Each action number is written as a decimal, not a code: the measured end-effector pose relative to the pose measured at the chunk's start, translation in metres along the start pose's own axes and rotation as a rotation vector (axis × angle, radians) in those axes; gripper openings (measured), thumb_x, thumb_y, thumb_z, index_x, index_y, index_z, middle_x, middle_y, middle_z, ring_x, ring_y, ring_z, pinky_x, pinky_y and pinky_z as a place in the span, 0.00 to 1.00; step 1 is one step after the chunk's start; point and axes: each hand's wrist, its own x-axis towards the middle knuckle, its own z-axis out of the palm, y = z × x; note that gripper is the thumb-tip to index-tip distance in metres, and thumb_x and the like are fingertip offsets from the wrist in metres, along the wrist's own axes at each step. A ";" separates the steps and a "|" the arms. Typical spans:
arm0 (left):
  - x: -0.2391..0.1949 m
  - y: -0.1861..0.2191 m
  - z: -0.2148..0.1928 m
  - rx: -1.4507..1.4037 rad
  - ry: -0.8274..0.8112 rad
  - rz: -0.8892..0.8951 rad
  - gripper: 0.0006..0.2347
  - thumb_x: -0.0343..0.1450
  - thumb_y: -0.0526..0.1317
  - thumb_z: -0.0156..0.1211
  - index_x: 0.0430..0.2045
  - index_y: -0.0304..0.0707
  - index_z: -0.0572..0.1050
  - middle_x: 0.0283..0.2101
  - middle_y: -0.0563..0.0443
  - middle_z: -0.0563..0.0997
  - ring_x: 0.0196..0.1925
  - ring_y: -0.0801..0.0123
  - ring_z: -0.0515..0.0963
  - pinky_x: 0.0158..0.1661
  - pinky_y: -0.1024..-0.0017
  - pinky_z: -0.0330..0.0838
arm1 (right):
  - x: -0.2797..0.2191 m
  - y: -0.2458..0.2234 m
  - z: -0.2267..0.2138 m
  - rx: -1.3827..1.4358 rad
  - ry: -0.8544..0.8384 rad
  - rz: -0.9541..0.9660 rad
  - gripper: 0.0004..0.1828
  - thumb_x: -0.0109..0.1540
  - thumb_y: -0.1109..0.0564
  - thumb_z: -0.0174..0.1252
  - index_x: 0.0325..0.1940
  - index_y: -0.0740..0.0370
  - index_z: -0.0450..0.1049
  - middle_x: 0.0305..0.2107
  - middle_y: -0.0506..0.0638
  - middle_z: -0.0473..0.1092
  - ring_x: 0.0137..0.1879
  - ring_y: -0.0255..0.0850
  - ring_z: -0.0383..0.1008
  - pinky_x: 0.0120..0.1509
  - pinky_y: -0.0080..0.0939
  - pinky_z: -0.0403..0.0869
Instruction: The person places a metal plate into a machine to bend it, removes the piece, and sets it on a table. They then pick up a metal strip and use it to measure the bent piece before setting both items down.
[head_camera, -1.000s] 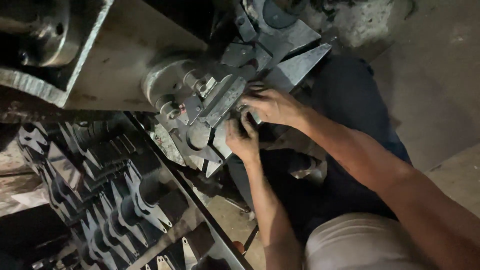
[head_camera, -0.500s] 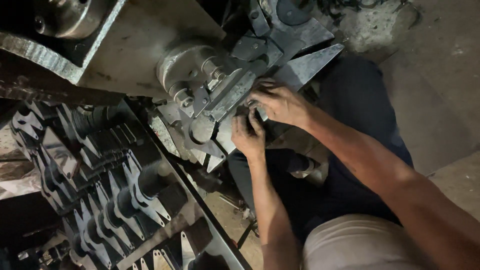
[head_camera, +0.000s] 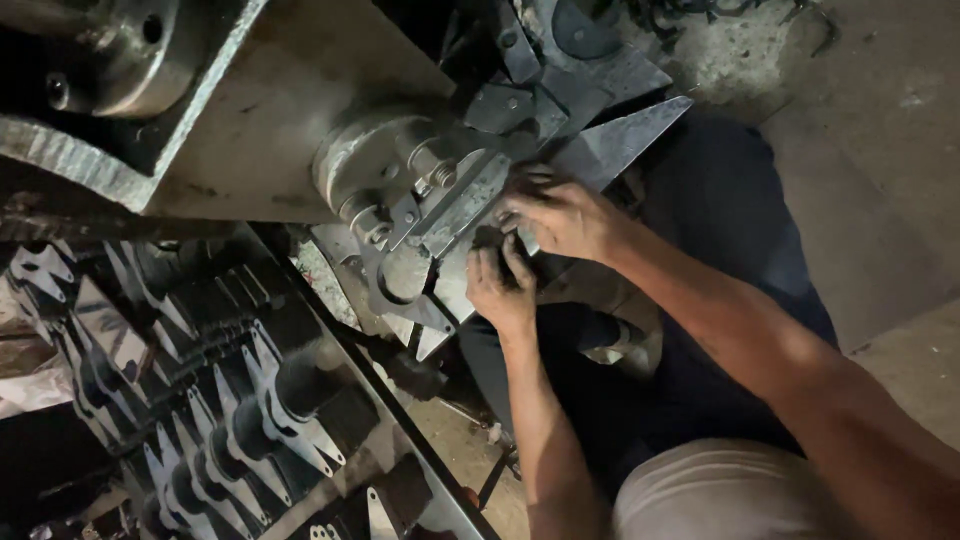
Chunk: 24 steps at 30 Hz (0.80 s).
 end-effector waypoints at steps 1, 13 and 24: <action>0.001 0.001 0.000 0.000 -0.002 -0.001 0.04 0.73 0.35 0.62 0.34 0.33 0.76 0.37 0.39 0.79 0.37 0.44 0.80 0.37 0.56 0.75 | -0.001 0.002 0.002 0.000 -0.001 0.002 0.18 0.58 0.67 0.63 0.53 0.67 0.75 0.48 0.62 0.74 0.57 0.58 0.75 0.63 0.51 0.75; 0.003 0.010 -0.002 0.023 -0.012 0.009 0.06 0.73 0.34 0.61 0.41 0.30 0.77 0.40 0.38 0.80 0.40 0.43 0.80 0.40 0.57 0.75 | 0.005 -0.006 -0.008 -0.021 -0.039 -0.010 0.15 0.59 0.67 0.60 0.50 0.63 0.75 0.49 0.58 0.75 0.60 0.55 0.74 0.68 0.53 0.72; -0.001 0.005 0.002 0.039 0.009 0.000 0.07 0.73 0.35 0.62 0.42 0.30 0.78 0.39 0.38 0.80 0.40 0.44 0.80 0.40 0.57 0.76 | 0.008 -0.008 -0.011 0.084 -0.087 0.040 0.16 0.58 0.66 0.61 0.50 0.60 0.76 0.47 0.55 0.75 0.60 0.54 0.74 0.68 0.52 0.72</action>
